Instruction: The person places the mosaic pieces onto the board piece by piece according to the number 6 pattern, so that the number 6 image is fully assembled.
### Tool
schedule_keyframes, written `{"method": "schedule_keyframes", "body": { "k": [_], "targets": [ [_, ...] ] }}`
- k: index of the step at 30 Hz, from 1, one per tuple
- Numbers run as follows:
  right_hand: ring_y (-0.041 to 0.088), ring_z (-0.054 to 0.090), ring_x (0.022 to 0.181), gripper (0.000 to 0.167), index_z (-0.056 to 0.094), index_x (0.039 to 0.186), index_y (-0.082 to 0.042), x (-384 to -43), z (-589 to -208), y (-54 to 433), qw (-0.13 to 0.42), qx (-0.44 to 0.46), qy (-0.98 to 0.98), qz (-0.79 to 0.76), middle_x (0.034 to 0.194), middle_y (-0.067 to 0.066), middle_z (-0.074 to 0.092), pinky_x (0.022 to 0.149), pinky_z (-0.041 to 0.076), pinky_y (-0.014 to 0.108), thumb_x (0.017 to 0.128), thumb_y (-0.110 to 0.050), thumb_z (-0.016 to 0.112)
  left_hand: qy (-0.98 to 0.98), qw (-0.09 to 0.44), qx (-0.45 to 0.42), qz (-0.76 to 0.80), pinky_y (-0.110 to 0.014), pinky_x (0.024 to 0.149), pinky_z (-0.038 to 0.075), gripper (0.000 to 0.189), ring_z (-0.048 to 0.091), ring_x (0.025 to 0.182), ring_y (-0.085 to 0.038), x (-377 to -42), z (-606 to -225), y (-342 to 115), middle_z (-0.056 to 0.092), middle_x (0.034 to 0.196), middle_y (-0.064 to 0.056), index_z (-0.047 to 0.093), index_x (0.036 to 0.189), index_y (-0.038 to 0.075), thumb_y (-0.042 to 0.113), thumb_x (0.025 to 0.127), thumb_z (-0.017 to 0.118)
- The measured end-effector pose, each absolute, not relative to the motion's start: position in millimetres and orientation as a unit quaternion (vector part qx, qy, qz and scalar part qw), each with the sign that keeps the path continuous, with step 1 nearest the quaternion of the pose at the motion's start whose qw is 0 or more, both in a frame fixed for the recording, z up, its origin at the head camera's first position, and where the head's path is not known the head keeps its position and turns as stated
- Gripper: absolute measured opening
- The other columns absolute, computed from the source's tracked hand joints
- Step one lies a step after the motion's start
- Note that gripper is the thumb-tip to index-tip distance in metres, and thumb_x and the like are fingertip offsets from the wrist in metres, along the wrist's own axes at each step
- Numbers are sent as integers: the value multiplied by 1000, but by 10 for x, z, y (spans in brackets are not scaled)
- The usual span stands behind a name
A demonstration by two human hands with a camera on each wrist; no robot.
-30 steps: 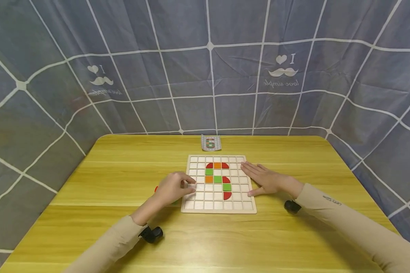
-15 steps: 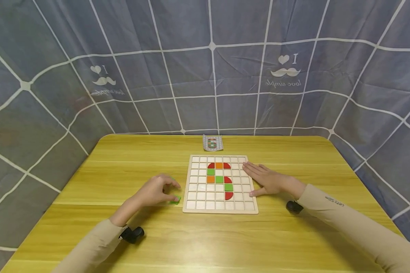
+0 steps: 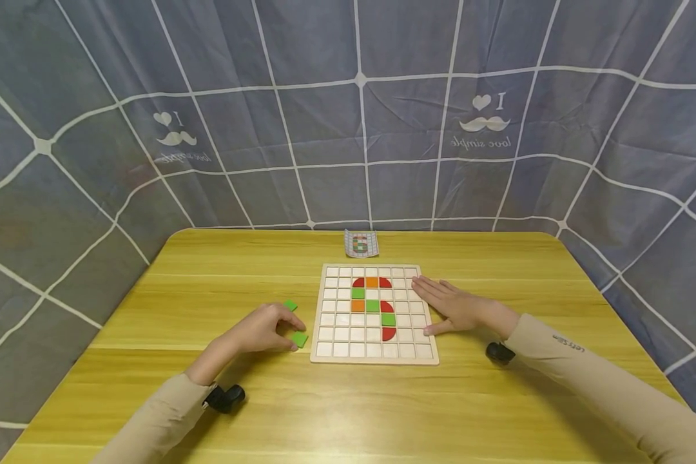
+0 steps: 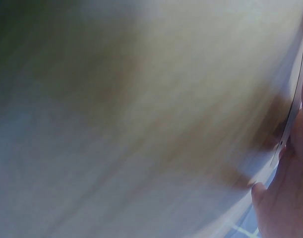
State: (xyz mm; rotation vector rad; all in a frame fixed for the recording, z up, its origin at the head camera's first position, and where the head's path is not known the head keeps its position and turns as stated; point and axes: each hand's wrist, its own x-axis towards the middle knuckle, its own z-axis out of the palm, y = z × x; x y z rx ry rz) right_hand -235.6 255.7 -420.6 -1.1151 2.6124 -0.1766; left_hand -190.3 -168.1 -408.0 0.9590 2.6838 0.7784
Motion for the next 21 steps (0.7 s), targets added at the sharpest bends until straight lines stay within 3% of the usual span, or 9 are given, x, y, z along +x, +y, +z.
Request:
{"method": "schedule_keyframes", "body": {
  "k": [8,13,17,21],
  "targets": [
    [37,4,149,98,7,154,0,-2367,-4230,2569,143,-388,908,-62,161,19,2,116,11,58,90,-61,51,901,108,316,279,-19,64,47,25,53,72,-4,-1926,-4097,-1690,72,89,2,76,96,8,16,74,82],
    [40,8,147,97,10,153,2,-2340,-4225,2567,123,-406,902,-83,159,24,6,113,14,62,90,-58,53,901,90,329,270,-20,60,44,21,47,64,-4,-1906,-4114,-1702,66,78,4,76,94,8,16,75,81],
    [41,9,147,97,11,153,2,-2346,-4250,2586,113,-415,897,-100,158,26,8,111,14,65,90,-58,54,913,57,334,228,-33,82,53,19,62,84,-15,-1875,-4103,-1682,69,87,6,76,93,14,23,76,81],
    [38,7,148,98,9,154,0,-2379,-4306,2608,116,-406,903,-83,160,21,6,114,13,62,89,-61,52,924,26,332,189,-45,102,44,20,63,110,-26,-1856,-4113,-1658,71,95,7,76,92,18,28,75,81]
  ]
}}
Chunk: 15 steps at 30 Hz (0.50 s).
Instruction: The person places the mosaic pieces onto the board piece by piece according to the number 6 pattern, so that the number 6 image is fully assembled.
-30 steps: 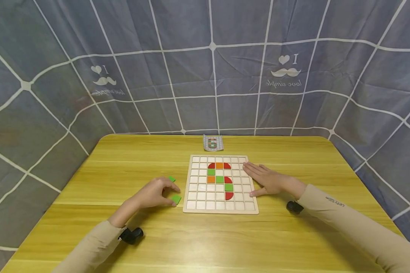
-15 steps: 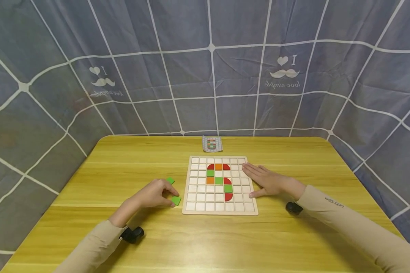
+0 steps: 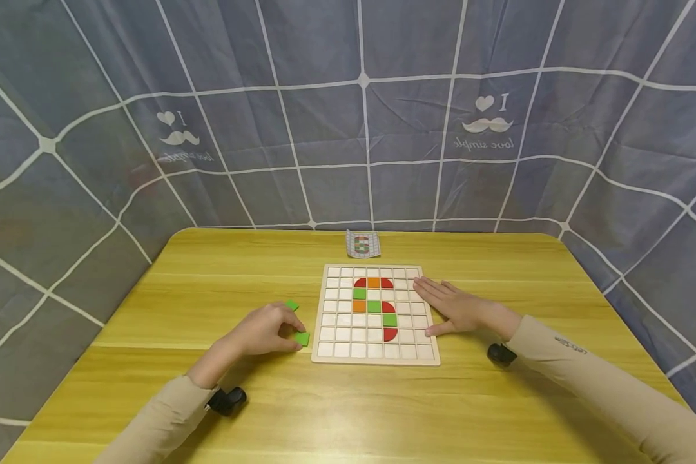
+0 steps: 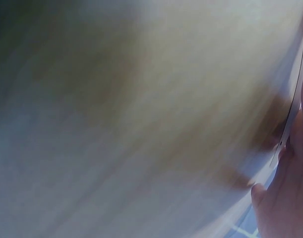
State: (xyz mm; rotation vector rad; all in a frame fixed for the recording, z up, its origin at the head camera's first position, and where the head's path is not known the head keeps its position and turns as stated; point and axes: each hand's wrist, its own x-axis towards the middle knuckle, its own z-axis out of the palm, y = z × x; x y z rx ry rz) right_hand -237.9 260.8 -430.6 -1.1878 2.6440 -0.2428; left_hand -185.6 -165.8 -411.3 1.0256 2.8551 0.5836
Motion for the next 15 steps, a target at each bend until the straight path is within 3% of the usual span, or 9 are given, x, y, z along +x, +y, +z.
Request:
{"method": "schedule_keyframes", "body": {
  "k": [6,10,15],
  "targets": [
    [34,4,149,98,6,154,-3,-2400,-4342,2624,122,-395,909,-63,162,15,2,117,11,57,89,-63,50,933,2,320,166,-46,98,47,23,62,112,-29,-1839,-4115,-1638,72,96,5,76,93,17,29,74,81],
    [38,6,148,98,8,153,0,-2377,-4302,2611,122,-398,907,-70,161,19,4,116,12,59,90,-60,52,936,-13,310,168,-46,97,48,24,63,109,-27,-1833,-4092,-1615,72,95,5,76,92,18,30,72,81],
    [40,8,147,98,10,153,2,-2358,-4259,2587,126,-397,906,-80,160,22,6,114,12,61,89,-58,55,937,-37,306,162,-33,78,54,24,64,92,-15,-1827,-4044,-1541,71,92,8,76,91,19,32,72,81]
  ]
}}
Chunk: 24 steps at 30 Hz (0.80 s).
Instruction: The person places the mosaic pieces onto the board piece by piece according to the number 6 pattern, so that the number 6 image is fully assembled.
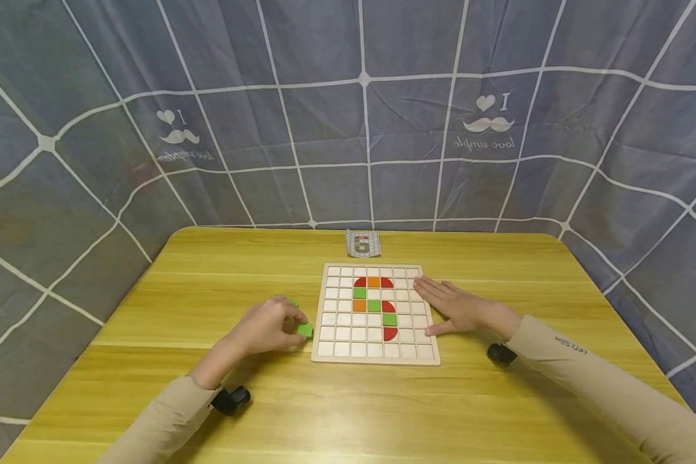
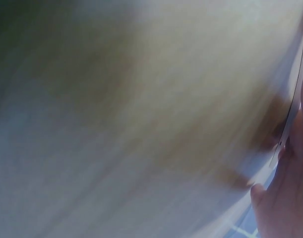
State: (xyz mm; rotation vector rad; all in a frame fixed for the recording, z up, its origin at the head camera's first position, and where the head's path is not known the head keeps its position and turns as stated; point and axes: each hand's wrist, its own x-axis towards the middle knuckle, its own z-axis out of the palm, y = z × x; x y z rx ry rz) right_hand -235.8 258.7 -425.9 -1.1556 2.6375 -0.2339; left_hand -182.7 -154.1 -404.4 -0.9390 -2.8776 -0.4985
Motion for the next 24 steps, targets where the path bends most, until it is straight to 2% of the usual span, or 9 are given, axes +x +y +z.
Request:
{"method": "schedule_keyframes", "body": {
  "k": [2,4,13,19,24],
  "targets": [
    [38,6,148,99,8,154,0,-2362,-4267,2590,128,-392,908,-71,161,20,4,116,12,59,89,-61,52,-939,43,-304,-156,-26,67,50,23,61,86,-11,-1822,-4010,-1494,70,91,9,75,91,20,33,72,81],
    [35,4,149,99,5,154,-2,-2367,-4278,2595,131,-389,910,-64,162,17,2,117,11,58,90,-64,48,-939,46,-304,-153,-23,64,48,23,61,84,-9,-1820,-3978,-1436,70,91,10,75,90,21,34,72,81],
    [39,5,148,97,8,153,1,-2354,-4226,2583,138,-395,905,-72,160,22,4,115,12,61,91,-58,52,-932,46,-325,-156,-24,68,50,24,63,92,-10,-1843,-3948,-1170,70,94,11,76,91,22,36,72,81],
    [39,5,148,95,8,153,2,-2351,-4212,2574,136,-396,906,-63,160,21,4,115,12,60,92,-58,50,-925,30,-333,-178,-18,60,44,25,61,84,-10,-1860,-3960,-970,71,92,9,77,92,19,34,73,81],
    [40,8,147,96,10,153,2,-2345,-4233,2581,120,-406,903,-72,159,24,7,113,14,62,91,-57,52,-921,13,-334,-199,-19,63,44,25,58,81,-10,-1874,-3965,-797,72,91,7,77,92,16,32,74,81]
  ]
}}
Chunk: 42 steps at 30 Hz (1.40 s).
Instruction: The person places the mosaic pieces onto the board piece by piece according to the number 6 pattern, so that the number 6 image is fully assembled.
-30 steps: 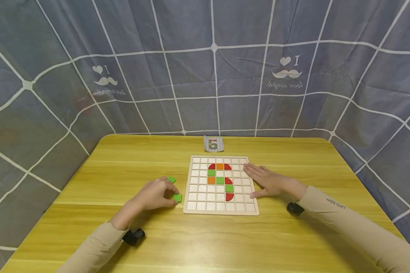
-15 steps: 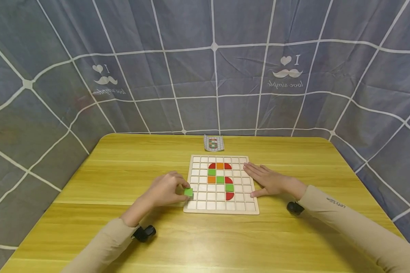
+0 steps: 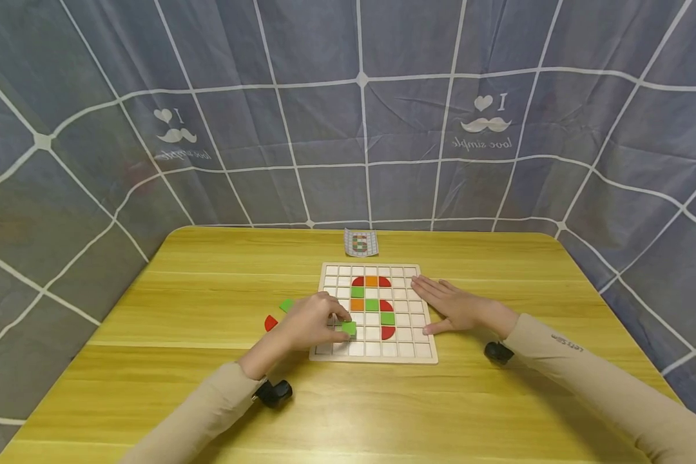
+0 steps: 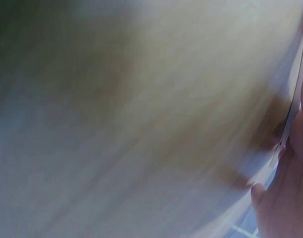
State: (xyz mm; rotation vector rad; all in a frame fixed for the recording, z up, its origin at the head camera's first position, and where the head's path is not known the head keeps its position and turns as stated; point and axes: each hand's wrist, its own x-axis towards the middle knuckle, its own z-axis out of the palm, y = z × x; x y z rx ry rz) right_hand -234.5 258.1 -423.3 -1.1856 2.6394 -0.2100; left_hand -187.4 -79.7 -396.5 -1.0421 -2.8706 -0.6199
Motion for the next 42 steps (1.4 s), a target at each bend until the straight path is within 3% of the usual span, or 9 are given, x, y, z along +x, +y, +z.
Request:
{"method": "schedule_keyframes", "body": {
  "k": [14,23,42],
  "targets": [
    [39,6,148,95,9,153,2,-2349,-4195,2550,136,-392,908,-53,161,21,4,116,12,59,91,-56,52,-917,-2,-341,-206,-20,62,45,26,61,85,-9,-1909,-4073,-437,73,94,6,78,95,17,33,75,81],
    [38,4,148,95,8,153,2,-2357,-4186,2539,143,-389,909,-52,161,20,2,116,11,58,91,-56,53,-919,-3,-340,-197,-19,56,42,23,56,79,-5,-1943,-4120,-372,72,92,8,78,93,19,31,74,81],
    [36,3,149,96,6,154,0,-2364,-4195,2556,155,-384,909,-59,161,18,1,117,11,58,91,-57,52,-911,-13,-362,-196,-19,63,45,24,58,84,-6,-1955,-4142,-324,71,96,7,77,99,19,31,79,78]
  ]
}}
